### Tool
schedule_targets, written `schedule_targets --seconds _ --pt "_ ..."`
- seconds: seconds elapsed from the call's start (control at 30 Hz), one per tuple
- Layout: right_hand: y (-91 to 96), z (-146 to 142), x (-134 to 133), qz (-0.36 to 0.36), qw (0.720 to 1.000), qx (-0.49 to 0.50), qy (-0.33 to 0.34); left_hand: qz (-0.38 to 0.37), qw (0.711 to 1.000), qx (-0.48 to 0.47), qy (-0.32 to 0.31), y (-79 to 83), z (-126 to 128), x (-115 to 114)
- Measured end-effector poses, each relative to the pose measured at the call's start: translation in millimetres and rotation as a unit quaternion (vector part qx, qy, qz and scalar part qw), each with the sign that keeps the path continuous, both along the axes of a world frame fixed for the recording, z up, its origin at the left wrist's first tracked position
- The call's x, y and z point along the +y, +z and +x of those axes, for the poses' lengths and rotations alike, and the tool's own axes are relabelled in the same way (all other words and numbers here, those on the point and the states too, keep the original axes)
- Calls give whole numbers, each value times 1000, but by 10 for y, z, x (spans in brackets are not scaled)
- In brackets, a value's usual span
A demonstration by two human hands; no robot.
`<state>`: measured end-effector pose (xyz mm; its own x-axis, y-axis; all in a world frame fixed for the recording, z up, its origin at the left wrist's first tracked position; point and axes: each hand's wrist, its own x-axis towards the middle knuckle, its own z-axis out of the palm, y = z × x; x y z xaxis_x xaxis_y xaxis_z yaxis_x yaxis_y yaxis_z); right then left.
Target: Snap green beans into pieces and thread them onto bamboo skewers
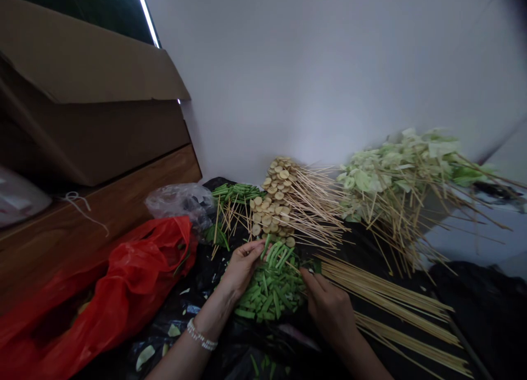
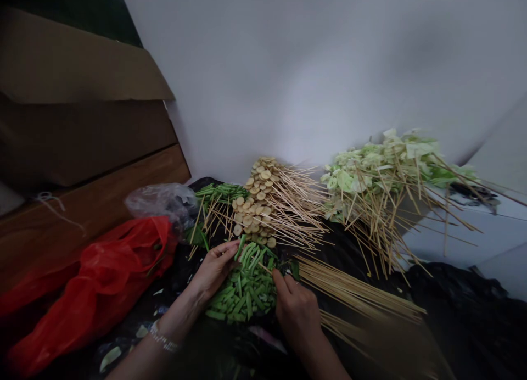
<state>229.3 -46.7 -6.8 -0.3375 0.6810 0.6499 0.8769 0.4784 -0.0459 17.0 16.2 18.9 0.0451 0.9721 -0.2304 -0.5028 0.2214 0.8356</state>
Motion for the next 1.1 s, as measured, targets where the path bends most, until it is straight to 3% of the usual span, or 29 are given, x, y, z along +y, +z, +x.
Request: schedule_targets --seconds 0.17,0.37,0.6,0.83,1.1 --pt "5 -2 -2 9 1000 -1 1 7 1000 17 -13 -34 -16 2" --pt "0 -10 -10 9 1000 3 0 52 991 123 2 -123 -42 21" --pt "-5 -11 -6 9 1000 19 9 -15 998 42 -34 -64 -15 -14" --pt "-88 -32 -20 -5 999 32 -1 -22 996 82 -22 -35 0 -38" --pt "-52 -33 -16 0 999 27 32 -20 992 31 -124 -6 115 -150"
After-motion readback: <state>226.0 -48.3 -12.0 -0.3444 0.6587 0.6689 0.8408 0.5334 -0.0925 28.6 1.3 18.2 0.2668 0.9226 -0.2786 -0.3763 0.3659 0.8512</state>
